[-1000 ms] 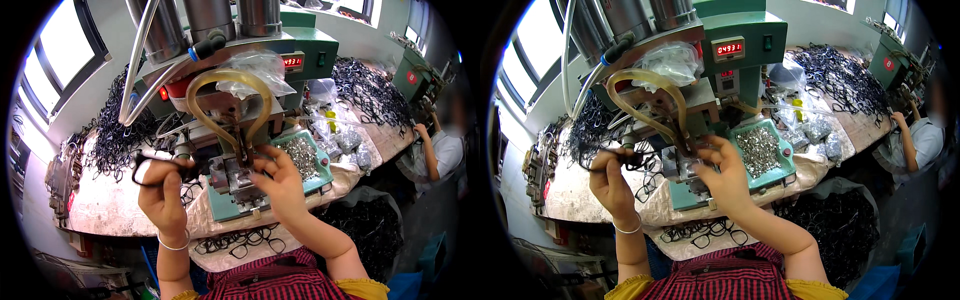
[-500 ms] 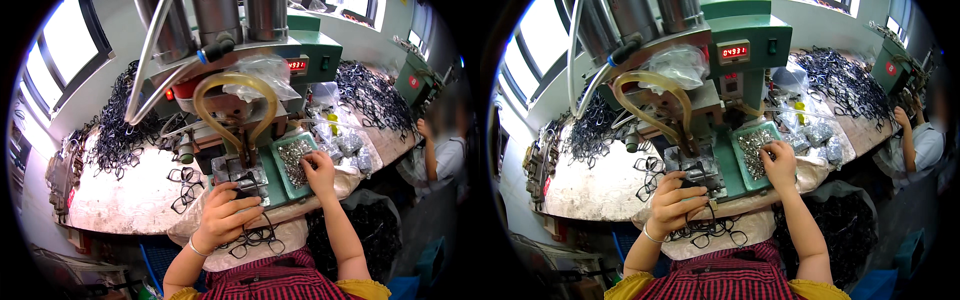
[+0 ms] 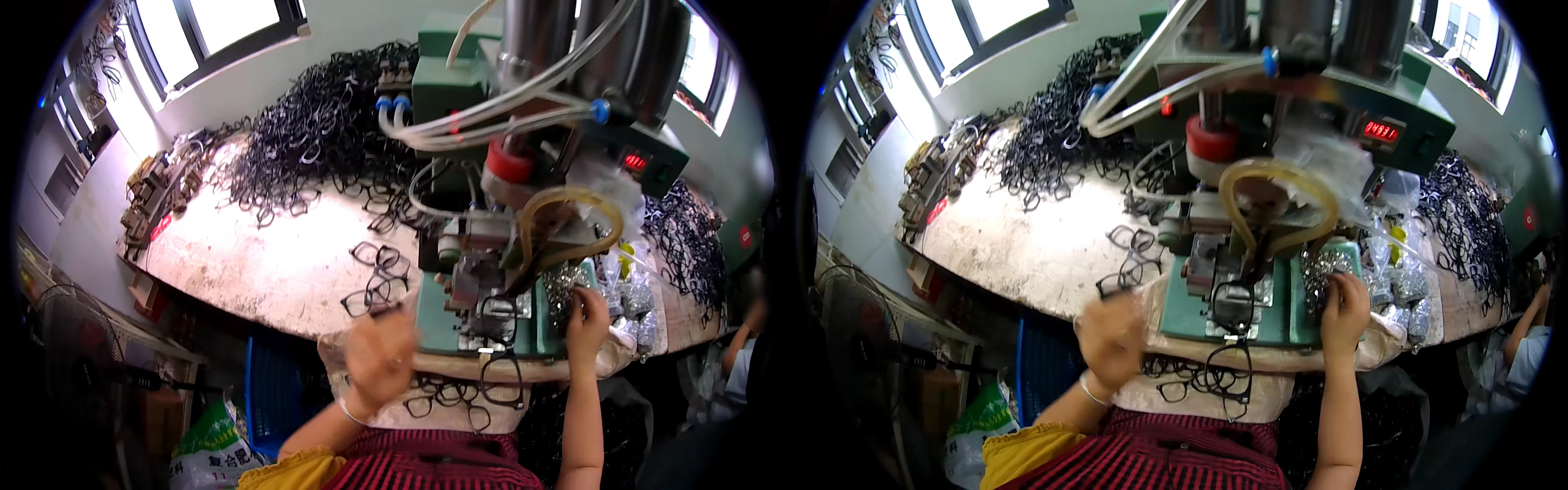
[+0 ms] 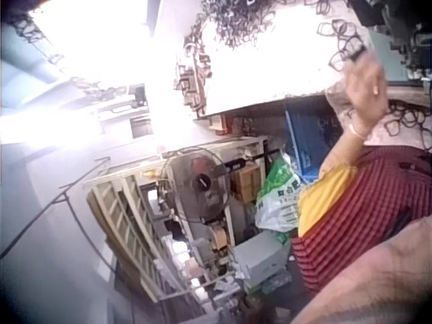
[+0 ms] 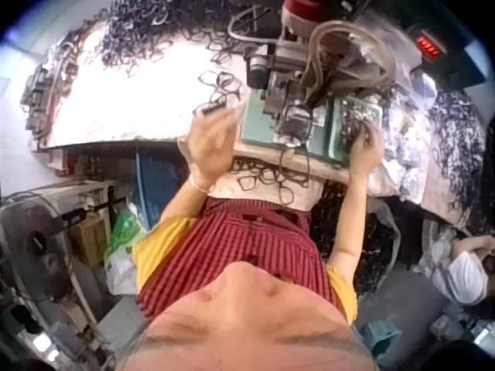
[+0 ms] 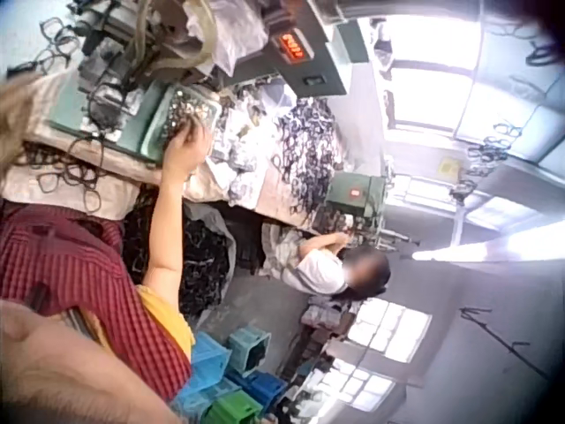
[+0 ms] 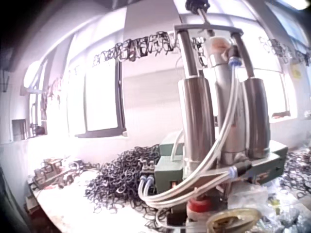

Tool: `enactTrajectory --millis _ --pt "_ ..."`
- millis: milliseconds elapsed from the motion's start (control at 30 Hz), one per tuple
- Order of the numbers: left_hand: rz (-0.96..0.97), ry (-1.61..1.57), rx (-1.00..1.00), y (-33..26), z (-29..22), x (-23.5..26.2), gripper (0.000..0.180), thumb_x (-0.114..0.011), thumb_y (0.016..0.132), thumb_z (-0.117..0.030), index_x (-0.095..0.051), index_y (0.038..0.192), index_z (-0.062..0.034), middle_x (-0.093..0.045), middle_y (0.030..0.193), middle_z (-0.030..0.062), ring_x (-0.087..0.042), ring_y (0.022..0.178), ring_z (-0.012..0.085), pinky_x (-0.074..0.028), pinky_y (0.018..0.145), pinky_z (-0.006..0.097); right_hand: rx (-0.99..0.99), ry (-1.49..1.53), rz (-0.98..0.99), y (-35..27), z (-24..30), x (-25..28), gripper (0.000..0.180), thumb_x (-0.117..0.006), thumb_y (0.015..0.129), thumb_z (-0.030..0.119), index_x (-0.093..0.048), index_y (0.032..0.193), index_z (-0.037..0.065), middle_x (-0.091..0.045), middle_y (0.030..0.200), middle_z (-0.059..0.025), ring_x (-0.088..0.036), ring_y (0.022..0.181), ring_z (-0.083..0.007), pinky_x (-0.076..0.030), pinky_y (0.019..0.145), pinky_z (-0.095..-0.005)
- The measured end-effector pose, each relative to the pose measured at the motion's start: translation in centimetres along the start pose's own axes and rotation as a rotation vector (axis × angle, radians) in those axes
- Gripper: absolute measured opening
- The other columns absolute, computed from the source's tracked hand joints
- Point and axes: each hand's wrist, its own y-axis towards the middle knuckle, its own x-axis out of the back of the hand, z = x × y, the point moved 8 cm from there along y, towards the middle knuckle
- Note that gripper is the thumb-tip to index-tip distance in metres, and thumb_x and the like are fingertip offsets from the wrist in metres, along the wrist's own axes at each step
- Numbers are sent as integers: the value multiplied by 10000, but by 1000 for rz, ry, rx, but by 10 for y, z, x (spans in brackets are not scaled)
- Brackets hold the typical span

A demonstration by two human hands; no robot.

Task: The person repeatedly picks up black eyeglass frames from a pile, places them into a green press machine, and operates the lever to attach small metal components. After each press, the person removes the frame and places it on the table, continuing the cycle with the next frame.

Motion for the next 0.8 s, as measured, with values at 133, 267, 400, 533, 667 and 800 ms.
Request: enactTrajectory --millis 133,267,400,533,667,800 --pt "314 326 -10 38 82 -26 186 -698 756 9 -707 909 -96 -606 1261 154 -543 1138 341 -422 971 447 -140 193 3 8 -7 -9 88 -664 852 30 -697 931 9 -682 941 -115 -645 870 -245 -493 799 -325" --pt "491 226 -18 19 177 -63 162 -706 757 -16 -701 895 -101 -523 1386 160 -496 1220 366 -397 1023 434 -167 274 -11 6 -1 -24 105 -683 840 26 -696 942 6 -681 896 -81 -633 809 -175 -488 749 -274" --pt "220 108 -18 80 169 -50 59 -654 801 -57 -626 807 -6 -584 1308 174 -526 1166 351 -420 976 419 -255 374 28 -2 -4 -19 106 -683 825 7 -698 930 2 -686 885 -71 -636 817 -165 -491 771 -278" --pt "524 41 258 105 243 -129 276 -556 849 -207 -653 899 46 -683 1069 218 -607 1039 373 -486 889 405 -240 372 33 8 7 -26 127 -698 824 5 -684 949 -10 -686 868 -50 -625 808 -120 -487 764 -256" --pt "528 143 273 65 258 -153 238 -546 827 -199 -684 871 -11 -668 1099 180 -613 999 379 -506 852 432 -253 258 -1 -3 3 -13 111 -702 794 2 -702 905 4 -680 878 -70 -642 843 -194 -483 803 -297" --pt "856 162 254 33 233 -113 249 -588 843 -216 -716 916 -16 -680 1152 130 -601 1085 326 -487 938 392 -266 188 -63 -36 -21 39 110 -684 797 -11 -709 901 13 -678 888 -95 -643 857 -238 -486 836 -337"
